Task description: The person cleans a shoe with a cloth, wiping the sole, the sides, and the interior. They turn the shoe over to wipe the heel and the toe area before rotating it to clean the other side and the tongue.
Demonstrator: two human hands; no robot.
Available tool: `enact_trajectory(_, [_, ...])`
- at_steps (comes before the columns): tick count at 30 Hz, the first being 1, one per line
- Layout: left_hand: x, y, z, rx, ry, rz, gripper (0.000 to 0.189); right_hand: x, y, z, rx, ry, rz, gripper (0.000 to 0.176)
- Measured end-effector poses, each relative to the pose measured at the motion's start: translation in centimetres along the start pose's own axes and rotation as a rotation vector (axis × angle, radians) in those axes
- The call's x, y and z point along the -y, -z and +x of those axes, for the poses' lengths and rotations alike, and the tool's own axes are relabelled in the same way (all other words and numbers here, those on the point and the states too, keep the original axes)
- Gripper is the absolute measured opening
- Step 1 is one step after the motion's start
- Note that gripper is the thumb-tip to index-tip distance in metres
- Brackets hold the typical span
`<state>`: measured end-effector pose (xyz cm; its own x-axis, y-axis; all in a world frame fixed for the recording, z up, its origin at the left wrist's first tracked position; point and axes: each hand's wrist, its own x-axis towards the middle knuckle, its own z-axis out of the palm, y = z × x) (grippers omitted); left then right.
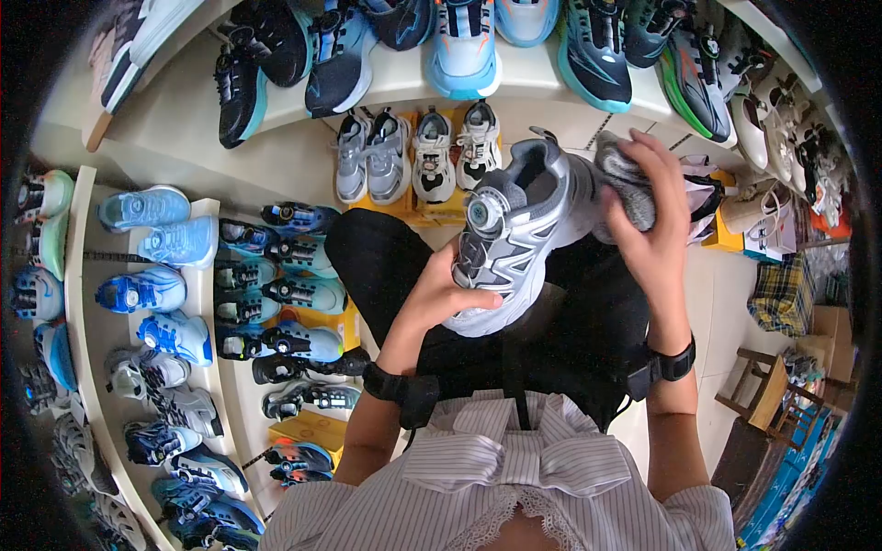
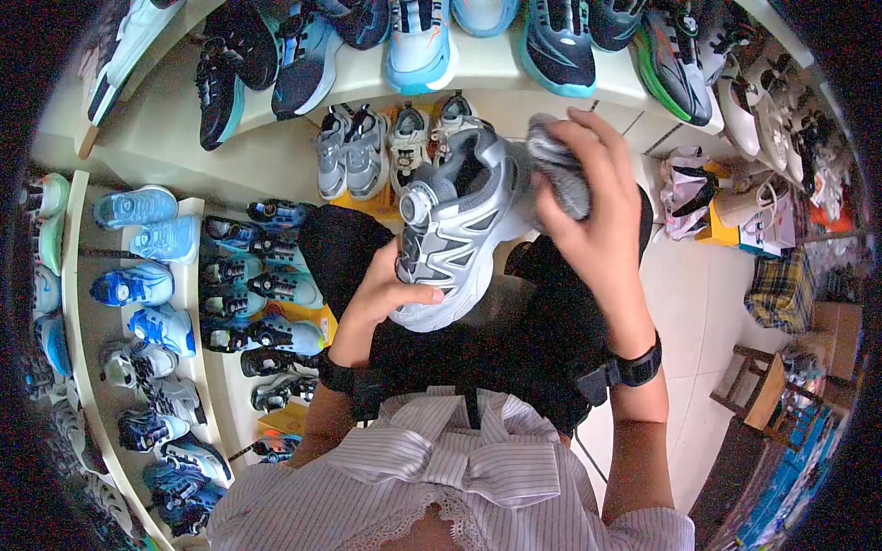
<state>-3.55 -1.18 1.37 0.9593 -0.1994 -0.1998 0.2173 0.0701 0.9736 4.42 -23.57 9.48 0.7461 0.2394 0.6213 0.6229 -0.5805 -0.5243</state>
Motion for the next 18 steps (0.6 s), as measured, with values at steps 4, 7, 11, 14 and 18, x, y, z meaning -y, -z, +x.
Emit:
enact_trajectory(4, [-0.1,-0.5,0.2,0.008,-0.054,0.054,0.069,1.0,-1.0,-0.3,0.140,0.094,0.007,0.038])
enact_trajectory(7, [-0.1,-0.4,0.1,0.000,0.006,0.006,0.072,1.5,-1.2,-0.6,0.230,0.153,0.172,0.034])
enact_trajectory(11, [-0.1,0.0,0.0,-0.080,0.048,-0.148,0.067,1.4,-1.0,-1.2,0.411,0.222,0.325,0.033])
enact_trajectory(14, [-0.3,0.5,-0.3,-0.079,0.052,-0.156,0.068,1.0,-0.3,-0.8,0.202,0.043,0.202,0.032])
enact_trajectory(18, [-0.4,0.6,-0.5,-0.058,0.045,-0.156,0.072,-0.5,0.1,0.0,0.030,-0.059,0.129,0.039])
